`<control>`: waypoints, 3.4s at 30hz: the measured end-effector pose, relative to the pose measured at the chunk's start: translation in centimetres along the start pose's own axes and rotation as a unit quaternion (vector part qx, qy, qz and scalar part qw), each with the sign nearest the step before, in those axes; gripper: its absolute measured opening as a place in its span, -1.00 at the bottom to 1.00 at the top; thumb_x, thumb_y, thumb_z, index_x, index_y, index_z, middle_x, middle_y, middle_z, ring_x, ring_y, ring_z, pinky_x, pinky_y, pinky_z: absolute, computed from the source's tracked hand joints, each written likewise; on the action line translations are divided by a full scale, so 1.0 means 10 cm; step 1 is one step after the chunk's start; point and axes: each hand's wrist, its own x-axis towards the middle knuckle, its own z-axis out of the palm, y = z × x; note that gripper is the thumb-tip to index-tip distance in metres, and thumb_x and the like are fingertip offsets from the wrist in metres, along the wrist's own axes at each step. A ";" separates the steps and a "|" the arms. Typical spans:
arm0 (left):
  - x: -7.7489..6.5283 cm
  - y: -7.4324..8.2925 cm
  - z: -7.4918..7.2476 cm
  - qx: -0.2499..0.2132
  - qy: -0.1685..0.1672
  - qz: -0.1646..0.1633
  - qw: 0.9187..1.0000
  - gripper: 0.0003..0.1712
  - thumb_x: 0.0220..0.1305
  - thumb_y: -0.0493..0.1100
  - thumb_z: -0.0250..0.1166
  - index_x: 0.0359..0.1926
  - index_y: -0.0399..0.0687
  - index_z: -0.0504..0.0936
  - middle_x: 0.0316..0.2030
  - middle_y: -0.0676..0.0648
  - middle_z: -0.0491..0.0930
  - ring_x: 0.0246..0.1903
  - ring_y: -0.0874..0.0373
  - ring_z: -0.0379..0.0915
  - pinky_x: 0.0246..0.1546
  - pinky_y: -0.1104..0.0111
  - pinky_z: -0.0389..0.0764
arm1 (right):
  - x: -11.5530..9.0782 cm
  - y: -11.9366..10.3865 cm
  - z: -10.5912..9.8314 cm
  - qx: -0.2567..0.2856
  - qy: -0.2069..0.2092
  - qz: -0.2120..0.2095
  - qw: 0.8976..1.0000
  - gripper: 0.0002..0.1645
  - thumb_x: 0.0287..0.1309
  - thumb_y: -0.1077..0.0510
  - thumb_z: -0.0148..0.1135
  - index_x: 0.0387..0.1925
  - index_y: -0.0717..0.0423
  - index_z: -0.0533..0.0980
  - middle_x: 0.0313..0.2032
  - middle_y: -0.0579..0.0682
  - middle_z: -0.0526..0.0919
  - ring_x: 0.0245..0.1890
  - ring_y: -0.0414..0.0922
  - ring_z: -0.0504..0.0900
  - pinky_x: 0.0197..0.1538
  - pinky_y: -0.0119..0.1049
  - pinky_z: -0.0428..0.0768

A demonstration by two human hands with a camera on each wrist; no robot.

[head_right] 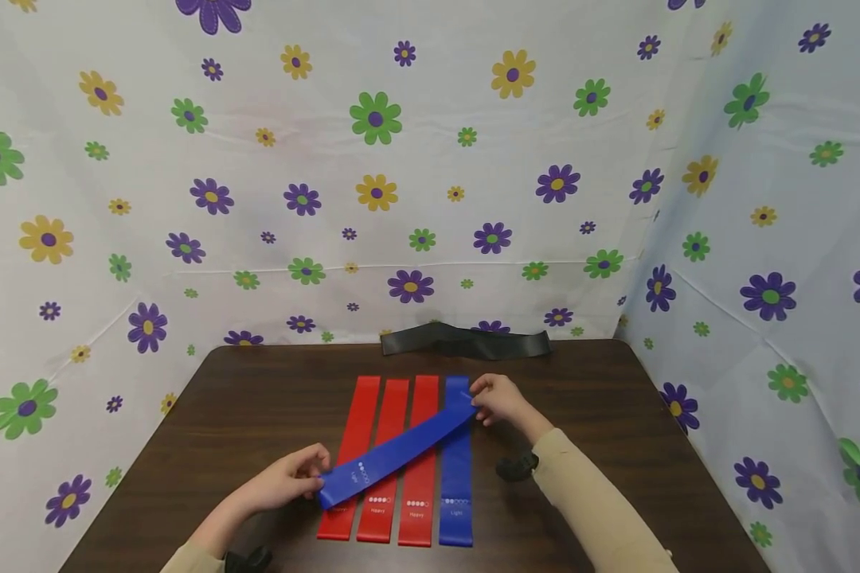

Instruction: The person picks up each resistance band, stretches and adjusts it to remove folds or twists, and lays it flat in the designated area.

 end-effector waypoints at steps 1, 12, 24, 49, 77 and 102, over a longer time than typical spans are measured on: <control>0.00 0.02 0.00 0.000 -0.004 0.006 1.000 -0.81 0.25 -0.30 0.27 -0.14 -0.12 0.45 -0.49 -0.05 0.52 -0.52 0.01 0.50 -0.52 0.27 0.54 | 0.01 0.00 -0.01 0.002 -0.002 -0.002 1.000 -0.66 0.11 0.38 0.23 -0.05 0.41 0.45 -0.49 0.07 0.60 -0.59 -0.09 0.60 -0.54 -0.20 0.63; 0.03 0.13 0.06 -0.007 -0.037 0.011 0.999 -0.87 0.26 -0.31 0.26 -0.19 -0.07 0.53 -0.43 -0.01 0.51 -0.47 0.10 0.48 -0.46 0.22 0.60 | 0.08 -0.05 -0.08 0.004 -0.005 -0.007 1.000 -0.68 0.16 0.34 0.24 -0.05 0.40 0.47 -0.41 0.13 0.61 -0.56 -0.09 0.60 -0.48 -0.18 0.66; 0.06 0.12 0.14 -0.019 -0.084 0.009 0.996 -0.93 0.30 -0.28 0.22 -0.27 -0.07 0.63 -0.42 0.03 0.60 -0.46 0.08 0.53 -0.41 0.25 0.62 | 0.13 -0.06 -0.09 -0.004 0.019 -0.020 1.000 -0.73 0.18 0.34 0.23 -0.09 0.41 0.49 -0.43 0.10 0.60 -0.53 -0.03 0.60 -0.51 -0.20 0.65; 0.11 0.27 0.39 -0.013 -0.107 0.010 0.994 -0.96 0.13 -0.29 0.36 -0.35 -0.13 0.68 -0.50 0.11 0.57 -0.46 0.29 0.43 -0.43 0.46 0.44 | 0.11 -0.15 -0.10 0.007 0.052 -0.017 0.998 -0.77 0.22 0.37 0.18 -0.09 0.41 0.50 -0.41 0.12 0.61 -0.63 -0.09 0.62 -0.55 -0.26 0.62; 0.18 0.31 0.65 -0.096 -0.151 0.029 0.983 -0.92 0.11 -0.32 0.35 -0.34 -0.24 0.67 -0.54 0.07 0.63 -0.54 0.31 0.54 -0.54 0.53 0.51 | 0.14 -0.18 -0.18 -0.013 0.062 -0.031 0.998 -0.82 0.23 0.33 0.20 -0.15 0.34 0.54 -0.44 0.11 0.60 -0.63 -0.10 0.61 -0.53 -0.21 0.62; 0.33 0.48 1.01 -0.174 -0.216 0.058 0.959 -0.87 0.20 -0.33 0.30 -0.24 -0.33 0.65 -0.47 -0.31 0.64 -0.53 0.32 0.58 -0.36 0.41 0.62 | 0.20 -0.12 -0.25 -0.052 0.097 -0.050 0.993 -0.85 0.19 0.33 0.22 -0.20 0.34 0.57 -0.51 0.04 0.60 -0.68 -0.14 0.50 -0.60 -0.30 0.52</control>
